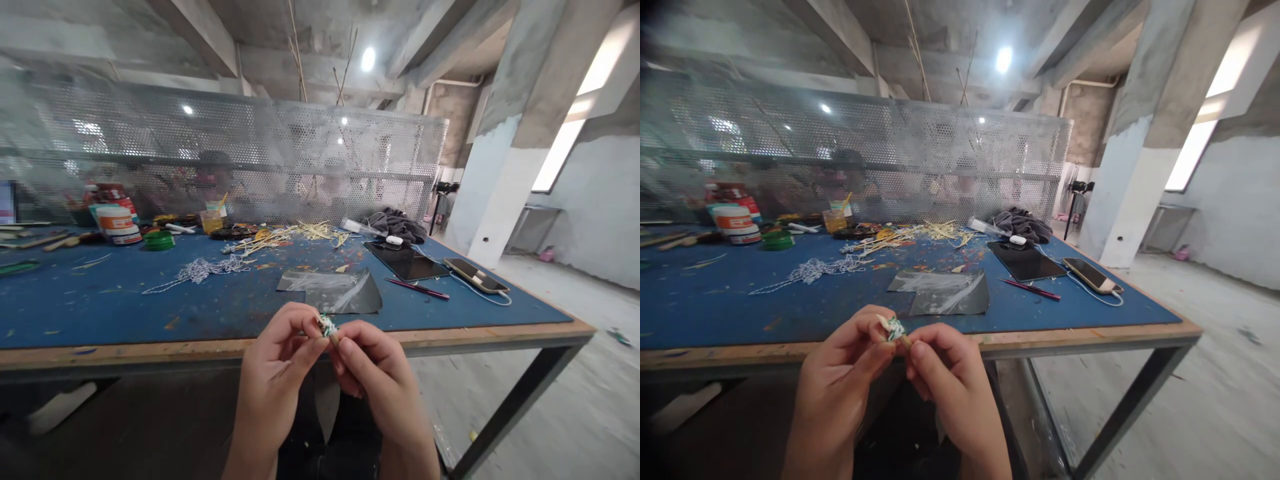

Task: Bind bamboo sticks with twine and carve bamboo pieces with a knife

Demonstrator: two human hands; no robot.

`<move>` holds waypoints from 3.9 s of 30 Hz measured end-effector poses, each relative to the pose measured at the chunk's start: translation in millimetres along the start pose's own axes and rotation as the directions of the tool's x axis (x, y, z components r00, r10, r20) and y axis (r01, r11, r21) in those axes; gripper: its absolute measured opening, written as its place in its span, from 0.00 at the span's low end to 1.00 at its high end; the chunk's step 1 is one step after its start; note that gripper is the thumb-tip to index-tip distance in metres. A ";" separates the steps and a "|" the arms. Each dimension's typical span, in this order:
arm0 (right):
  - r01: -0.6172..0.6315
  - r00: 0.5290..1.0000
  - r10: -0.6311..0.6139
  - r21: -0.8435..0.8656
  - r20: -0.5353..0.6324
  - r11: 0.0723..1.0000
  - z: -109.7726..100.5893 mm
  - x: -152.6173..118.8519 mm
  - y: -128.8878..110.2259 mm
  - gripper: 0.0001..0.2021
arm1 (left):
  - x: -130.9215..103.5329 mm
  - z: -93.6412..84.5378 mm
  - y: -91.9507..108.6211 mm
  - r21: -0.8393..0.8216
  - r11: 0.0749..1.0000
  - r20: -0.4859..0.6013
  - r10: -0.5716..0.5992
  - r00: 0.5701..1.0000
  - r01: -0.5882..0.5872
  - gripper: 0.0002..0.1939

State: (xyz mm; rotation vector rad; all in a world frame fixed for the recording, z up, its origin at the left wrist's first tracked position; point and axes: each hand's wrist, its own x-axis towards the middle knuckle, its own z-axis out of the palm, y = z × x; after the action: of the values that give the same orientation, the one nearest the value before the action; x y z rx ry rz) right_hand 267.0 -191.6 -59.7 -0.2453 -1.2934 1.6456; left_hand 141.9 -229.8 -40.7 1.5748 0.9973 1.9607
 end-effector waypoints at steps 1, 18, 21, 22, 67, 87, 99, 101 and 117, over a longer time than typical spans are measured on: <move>-0.010 1.000 0.010 0.018 0.012 1.000 -0.7 0.1 0.9 0.10 | 0.0 0.4 0.5 -0.019 1.000 -0.006 -0.019 1.000 0.019 0.07; 0.117 0.980 -0.134 -0.122 -0.145 0.986 7.4 -2.9 1.9 0.07 | -9.0 11.2 -3.2 0.317 0.928 -0.085 0.235 0.968 -0.197 0.06; 0.124 0.980 -0.145 -0.151 -0.140 0.981 8.3 -3.8 2.0 0.08 | -7.7 11.8 -3.6 0.246 0.956 -0.089 0.188 0.978 -0.162 0.06; 0.132 0.980 -0.155 -0.171 -0.128 0.976 8.5 -4.0 1.9 0.08 | -6.9 11.4 -3.8 0.182 0.975 -0.086 0.142 0.986 -0.124 0.07; -0.152 0.988 0.150 0.254 0.027 0.955 8.6 5.1 8.2 0.14 | 2.8 19.8 -3.2 -0.377 0.918 -0.229 -0.218 0.949 0.120 0.13; 0.009 0.995 -0.001 0.090 -0.097 0.996 9.0 8.5 14.6 0.10 | -1.8 12.6 -14.0 0.156 0.986 -0.327 -0.007 0.945 0.061 0.04; 0.050 0.986 -0.052 -0.016 -0.158 0.999 8.3 9.5 11.3 0.10 | 5.8 15.5 -5.8 -0.336 0.926 -0.152 -0.233 0.961 0.172 0.11; 0.059 0.981 -0.064 -0.032 -0.184 0.998 7.5 9.8 11.4 0.10 | 6.7 14.1 -5.6 -0.367 0.916 -0.172 -0.237 0.956 0.161 0.10; 0.115 0.976 -0.120 -0.037 -0.180 0.993 12.8 8.9 11.1 0.09 | 2.1 10.7 -16.0 0.085 0.996 -0.238 -0.011 0.971 0.032 0.06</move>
State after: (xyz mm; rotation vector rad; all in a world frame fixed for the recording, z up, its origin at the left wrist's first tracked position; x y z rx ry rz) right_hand 247.9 -192.0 -60.2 -0.3211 -1.1695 1.4715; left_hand 150.0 -215.1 -50.4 1.3899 1.2050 2.1532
